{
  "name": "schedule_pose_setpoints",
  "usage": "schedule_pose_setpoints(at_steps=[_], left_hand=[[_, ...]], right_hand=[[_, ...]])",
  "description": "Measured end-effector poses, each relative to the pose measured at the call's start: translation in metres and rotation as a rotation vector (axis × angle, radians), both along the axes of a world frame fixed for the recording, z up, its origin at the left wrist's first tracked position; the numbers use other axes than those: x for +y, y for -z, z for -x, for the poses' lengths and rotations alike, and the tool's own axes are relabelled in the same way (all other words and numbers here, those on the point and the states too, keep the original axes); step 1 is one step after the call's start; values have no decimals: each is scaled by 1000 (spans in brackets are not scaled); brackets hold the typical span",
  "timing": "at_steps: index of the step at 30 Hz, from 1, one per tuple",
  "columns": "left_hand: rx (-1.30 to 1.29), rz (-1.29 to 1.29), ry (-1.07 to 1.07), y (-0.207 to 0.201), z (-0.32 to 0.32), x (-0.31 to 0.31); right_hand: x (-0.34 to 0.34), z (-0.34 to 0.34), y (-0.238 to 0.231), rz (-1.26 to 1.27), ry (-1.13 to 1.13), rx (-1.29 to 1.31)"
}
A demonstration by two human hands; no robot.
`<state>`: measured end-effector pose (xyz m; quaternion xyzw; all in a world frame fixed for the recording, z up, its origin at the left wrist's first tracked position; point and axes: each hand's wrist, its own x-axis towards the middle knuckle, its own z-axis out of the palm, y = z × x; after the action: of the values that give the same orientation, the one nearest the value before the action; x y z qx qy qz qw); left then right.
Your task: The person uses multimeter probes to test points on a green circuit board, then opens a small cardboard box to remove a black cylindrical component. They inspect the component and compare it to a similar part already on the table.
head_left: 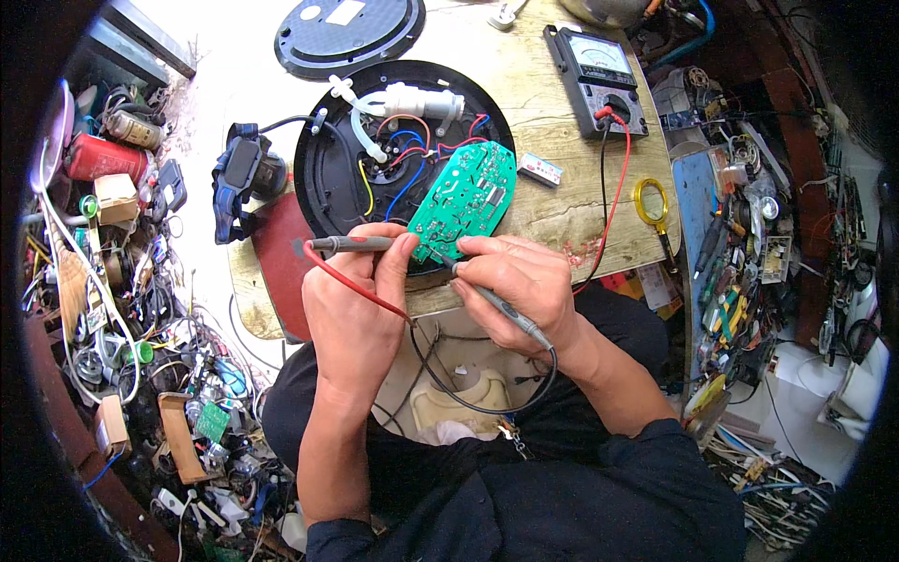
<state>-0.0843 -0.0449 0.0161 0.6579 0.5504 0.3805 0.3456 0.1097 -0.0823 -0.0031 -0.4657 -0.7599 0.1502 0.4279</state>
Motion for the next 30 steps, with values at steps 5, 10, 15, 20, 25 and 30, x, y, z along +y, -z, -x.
schedule_pose_setpoints(at_steps=[5,10,15,20,25,30], left_hand=[[45,-39,2,-1,1,1],[26,-59,-8,1,1,0],[80,132,8,-9,2,-1],[87,118,3,-7,3,-1],[47,-6,1,2,1,-1],[39,-8,2,-4,-1,-1]], right_hand=[[1,0,1,-15,-12,9],[0,2,0,-15,3,-10],[-2,1,1,-6,7,-4],[-3,2,1,-18,21,1],[-3,2,-2,-6,32,14],[-4,-3,-2,-12,-2,0]])
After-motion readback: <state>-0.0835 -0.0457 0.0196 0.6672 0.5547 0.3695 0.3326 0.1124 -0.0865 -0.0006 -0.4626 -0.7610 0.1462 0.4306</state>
